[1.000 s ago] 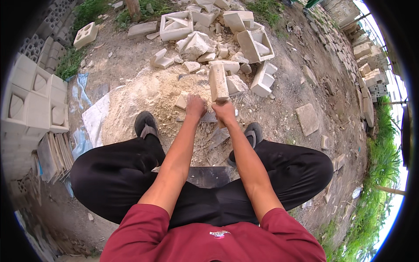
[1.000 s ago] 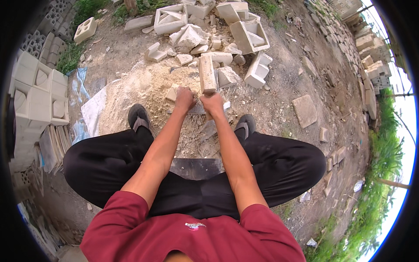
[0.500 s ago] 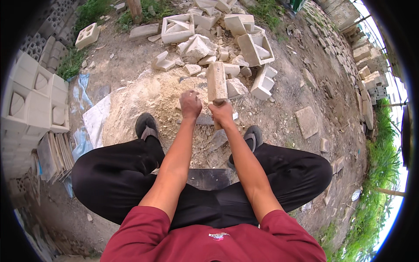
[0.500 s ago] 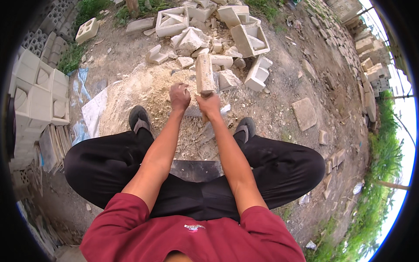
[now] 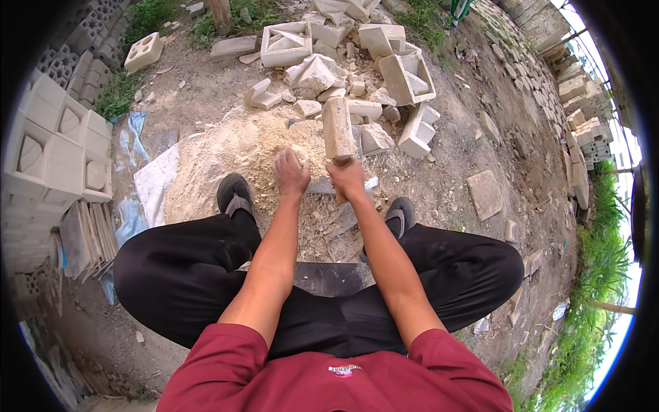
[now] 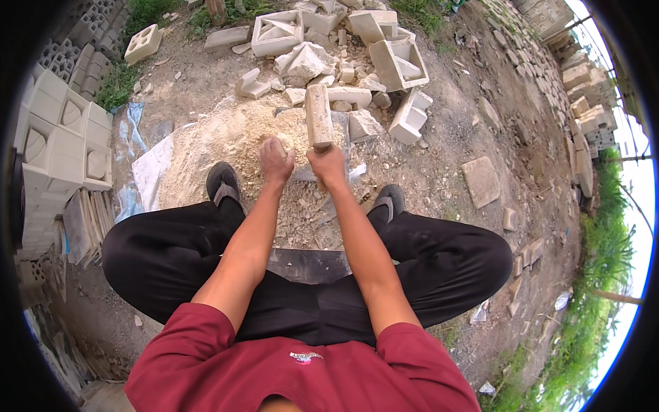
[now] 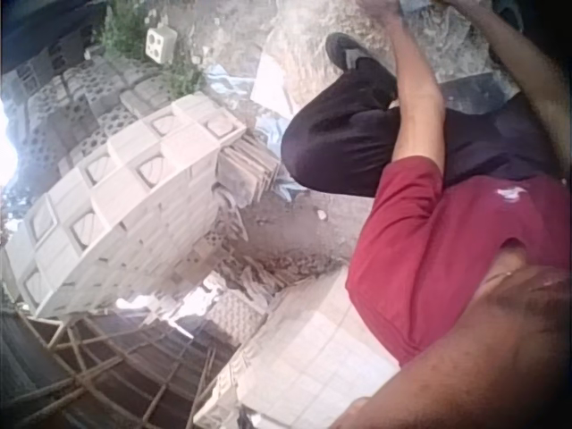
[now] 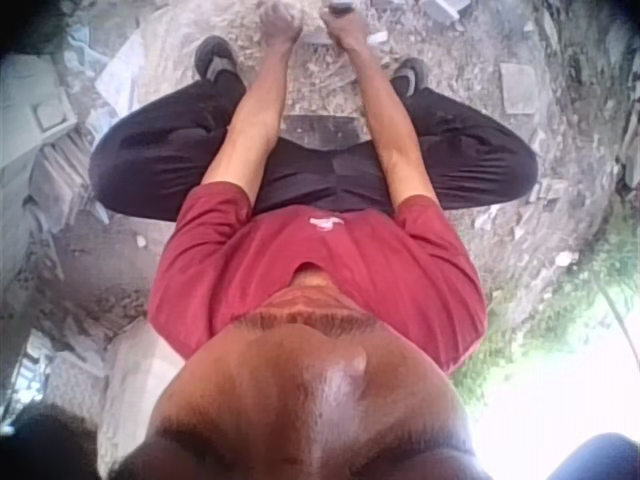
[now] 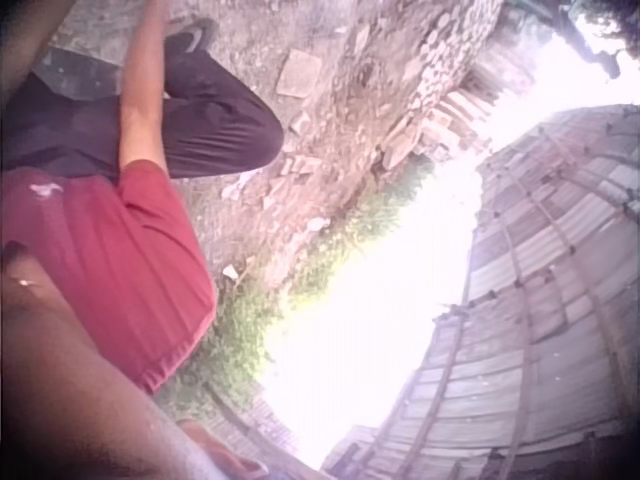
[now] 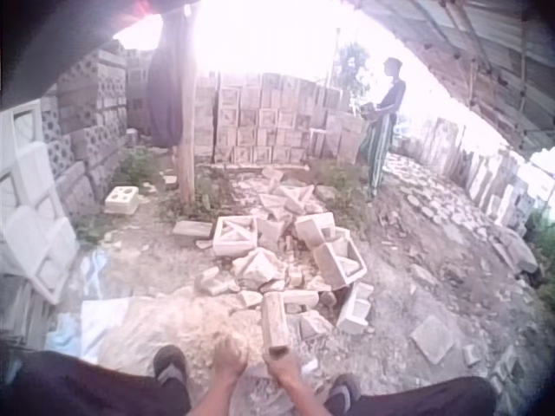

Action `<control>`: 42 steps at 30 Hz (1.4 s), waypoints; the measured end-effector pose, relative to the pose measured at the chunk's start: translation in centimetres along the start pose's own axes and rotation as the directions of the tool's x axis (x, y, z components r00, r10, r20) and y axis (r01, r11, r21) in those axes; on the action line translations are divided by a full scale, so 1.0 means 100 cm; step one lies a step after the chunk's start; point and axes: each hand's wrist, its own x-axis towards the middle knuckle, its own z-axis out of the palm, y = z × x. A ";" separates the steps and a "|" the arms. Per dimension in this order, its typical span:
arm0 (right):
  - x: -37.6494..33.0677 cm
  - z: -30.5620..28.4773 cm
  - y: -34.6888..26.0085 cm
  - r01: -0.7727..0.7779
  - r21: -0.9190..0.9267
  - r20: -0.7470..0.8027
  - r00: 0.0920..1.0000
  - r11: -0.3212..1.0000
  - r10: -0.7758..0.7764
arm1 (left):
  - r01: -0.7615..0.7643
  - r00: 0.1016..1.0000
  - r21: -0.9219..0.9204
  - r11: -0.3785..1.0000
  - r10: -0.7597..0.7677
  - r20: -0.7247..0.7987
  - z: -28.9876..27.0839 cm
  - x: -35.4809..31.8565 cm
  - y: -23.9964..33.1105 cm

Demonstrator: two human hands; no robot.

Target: The person shapes a stone block by striking a large stone piece with a wooden mallet while holding a smaller stone fragment to chip away material, creating stone dust and debris.

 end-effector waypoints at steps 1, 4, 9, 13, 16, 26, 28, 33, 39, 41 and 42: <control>-0.002 0.005 0.006 0.088 -0.077 -0.050 0.994 0.993 -0.092 | 0.013 1.000 0.025 1.000 -0.014 0.027 -0.001 0.000 0.002; 0.000 0.006 0.039 0.025 -0.236 -0.089 0.995 0.971 -0.047 | 0.051 0.993 0.060 0.997 -0.056 0.101 -0.001 0.006 0.023; 0.006 -0.007 0.015 -0.071 -0.144 0.046 0.996 0.987 0.078 | 0.133 0.989 0.065 0.989 -0.137 0.058 -0.011 0.016 0.014; 0.009 0.002 0.012 -0.030 0.077 -0.005 1.000 0.997 0.030 | 0.126 0.984 -0.105 0.987 -0.137 -0.113 -0.018 0.026 0.025; 0.016 0.009 0.040 0.131 -0.123 -0.118 0.982 0.984 -0.145 | 0.107 0.966 -0.200 0.974 -0.149 -0.209 -0.022 0.041 0.036; 0.020 -0.016 -0.009 -0.041 0.207 0.008 0.999 0.977 0.041 | 0.139 0.957 -0.268 0.953 -0.199 -0.210 -0.029 0.039 0.030; 0.009 -0.004 -0.006 0.039 0.073 -0.098 0.995 0.997 -0.032 | 0.154 0.961 -0.272 0.950 -0.208 -0.181 -0.030 0.035 0.022; 0.022 0.000 0.069 -0.019 -0.280 -0.068 0.998 0.960 0.000 | 0.139 0.963 -0.330 0.934 -0.205 -0.176 -0.023 0.042 0.049; 0.044 -0.033 0.042 -0.010 0.216 -0.169 0.984 0.976 0.048 | 0.108 0.944 -0.418 0.902 -0.225 -0.242 -0.031 0.047 0.046; 0.058 -0.059 0.049 -0.073 -0.072 -0.183 0.981 0.995 0.059 | 0.112 0.944 -0.446 0.888 -0.236 -0.233 -0.034 0.051 0.052; 0.060 -0.064 0.048 -0.099 -0.209 -0.182 0.981 0.973 0.061 | 0.103 0.935 -0.449 0.888 -0.240 -0.261 -0.036 0.053 0.046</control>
